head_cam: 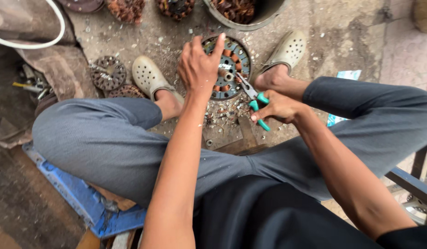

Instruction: The person sits cross-legged and uses pliers to pull copper windings out of a motor stator. They repeatedly grip and extract coils, placing the removed copper into a nearby bucket.

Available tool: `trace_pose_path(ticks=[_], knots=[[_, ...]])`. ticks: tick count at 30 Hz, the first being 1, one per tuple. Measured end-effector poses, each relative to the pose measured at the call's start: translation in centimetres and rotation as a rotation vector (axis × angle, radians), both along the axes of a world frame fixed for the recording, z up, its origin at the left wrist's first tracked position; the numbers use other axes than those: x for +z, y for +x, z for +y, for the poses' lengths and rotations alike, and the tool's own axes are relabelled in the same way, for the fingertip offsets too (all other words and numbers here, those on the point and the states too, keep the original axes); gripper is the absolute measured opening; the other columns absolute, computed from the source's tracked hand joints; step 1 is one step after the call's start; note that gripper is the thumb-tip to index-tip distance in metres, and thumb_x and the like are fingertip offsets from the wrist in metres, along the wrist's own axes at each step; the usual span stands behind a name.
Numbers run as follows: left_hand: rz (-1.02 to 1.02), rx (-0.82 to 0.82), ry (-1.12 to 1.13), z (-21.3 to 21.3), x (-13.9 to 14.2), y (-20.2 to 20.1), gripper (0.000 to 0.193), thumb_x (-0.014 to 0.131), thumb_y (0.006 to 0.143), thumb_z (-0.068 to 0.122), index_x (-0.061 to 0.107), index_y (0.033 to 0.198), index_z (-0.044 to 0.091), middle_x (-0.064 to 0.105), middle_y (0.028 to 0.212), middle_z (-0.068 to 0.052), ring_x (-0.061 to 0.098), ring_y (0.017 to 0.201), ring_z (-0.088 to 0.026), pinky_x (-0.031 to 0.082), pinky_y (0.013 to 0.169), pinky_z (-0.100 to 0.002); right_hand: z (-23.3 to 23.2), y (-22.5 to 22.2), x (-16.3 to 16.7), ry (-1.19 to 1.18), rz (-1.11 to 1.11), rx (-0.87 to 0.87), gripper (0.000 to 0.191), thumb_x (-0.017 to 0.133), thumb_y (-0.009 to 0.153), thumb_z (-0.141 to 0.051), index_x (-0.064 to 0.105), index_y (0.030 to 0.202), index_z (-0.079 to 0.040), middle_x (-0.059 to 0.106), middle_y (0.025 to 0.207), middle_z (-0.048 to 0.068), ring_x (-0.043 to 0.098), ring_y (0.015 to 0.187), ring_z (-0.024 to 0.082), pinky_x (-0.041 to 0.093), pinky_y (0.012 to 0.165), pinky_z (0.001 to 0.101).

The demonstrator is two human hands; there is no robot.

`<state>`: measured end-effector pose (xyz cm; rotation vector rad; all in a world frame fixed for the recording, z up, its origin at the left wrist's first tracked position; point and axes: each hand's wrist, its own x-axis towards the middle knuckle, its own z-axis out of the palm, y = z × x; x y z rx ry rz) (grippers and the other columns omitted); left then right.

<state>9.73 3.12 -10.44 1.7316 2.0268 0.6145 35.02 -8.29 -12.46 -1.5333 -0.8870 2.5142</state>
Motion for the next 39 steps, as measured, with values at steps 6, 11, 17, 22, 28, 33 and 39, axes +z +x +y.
trace_pose_path(ticks=[6, 11, 17, 22, 28, 33, 39], knots=[[-0.048, 0.036, 0.117, 0.5, 0.2, 0.4, 0.068, 0.061, 0.09, 0.068, 0.076, 0.103, 0.003, 0.07, 0.087, -0.022, 0.071, 0.078, -0.041, 0.055, 0.064, -0.051, -6.5, -3.7, -2.1, -0.295, 0.837, -0.524, 0.033, 0.08, 0.088, -0.026, 0.053, 0.08, -0.008, 0.057, 0.064, 0.007, 0.058, 0.051, 0.016, 0.046, 0.04, 0.0295], [-0.065, -0.009, -0.198, 0.5, -1.3, 0.2, 0.076, 0.054, 0.091, 0.073, 0.072, 0.1, 0.0, 0.067, 0.079, -0.014, 0.064, 0.06, -0.029, 0.045, 0.048, -0.046, -4.8, -1.2, 5.4, -0.176, 0.479, -0.437, 0.041, 0.084, 0.082, -0.036, 0.06, 0.094, -0.004, 0.064, 0.076, 0.007, 0.069, 0.065, 0.021, 0.056, 0.054, 0.0338], [-0.032, -0.016, -0.021, 0.9, -2.4, 0.2, 0.083, 0.053, 0.092, 0.074, 0.072, 0.105, -0.005, 0.064, 0.074, -0.014, 0.062, 0.058, -0.022, 0.044, 0.043, -0.036, 3.0, 2.0, 11.3, 0.614, -0.479, 0.127, 0.021, 0.067, 0.098, -0.023, 0.072, 0.104, -0.004, 0.078, 0.087, 0.01, 0.075, 0.076, 0.02, 0.059, 0.068, 0.0338], [-0.031, -0.01, -0.067, 1.0, -1.7, 0.0, 0.08, 0.054, 0.09, 0.073, 0.072, 0.106, -0.003, 0.067, 0.076, -0.016, 0.065, 0.061, -0.025, 0.048, 0.047, -0.041, 9.9, -0.8, 7.5, 1.182, -0.892, -0.012, 0.04, 0.049, 0.101, 0.005, 0.052, 0.14, 0.007, 0.068, 0.107, 0.024, 0.067, 0.093, 0.033, 0.055, 0.084, 0.0442], [-0.004, 0.018, 0.025, 0.9, -0.8, 0.1, 0.076, 0.058, 0.09, 0.072, 0.073, 0.102, -0.002, 0.069, 0.084, -0.021, 0.071, 0.074, -0.036, 0.055, 0.06, -0.047, 10.2, -0.4, 0.9, 1.361, -1.124, 0.489, 0.06, 0.051, 0.083, 0.012, 0.038, 0.14, 0.025, 0.056, 0.11, 0.039, 0.053, 0.106, 0.048, 0.051, 0.093, 0.0517], [-0.077, 0.014, -0.076, 0.9, -0.7, 0.2, 0.077, 0.058, 0.089, 0.071, 0.071, 0.102, -0.004, 0.068, 0.085, -0.023, 0.071, 0.075, -0.038, 0.055, 0.06, -0.05, 7.0, 3.3, 1.1, 1.083, -1.023, 0.447, 0.051, 0.055, 0.08, 0.01, 0.044, 0.128, 0.02, 0.057, 0.111, 0.038, 0.057, 0.107, 0.054, 0.049, 0.097, 0.0576], [-0.029, 0.008, 0.048, 0.8, -1.1, 0.1, 0.08, 0.056, 0.091, 0.073, 0.072, 0.103, -0.004, 0.068, 0.08, -0.02, 0.069, 0.069, -0.033, 0.053, 0.055, -0.045, 5.8, 2.7, 7.3, 0.108, -0.46, -0.254, 0.04, 0.048, 0.094, 0.002, 0.048, 0.135, 0.003, 0.064, 0.118, 0.023, 0.07, 0.102, 0.031, 0.062, 0.09, 0.0429]])
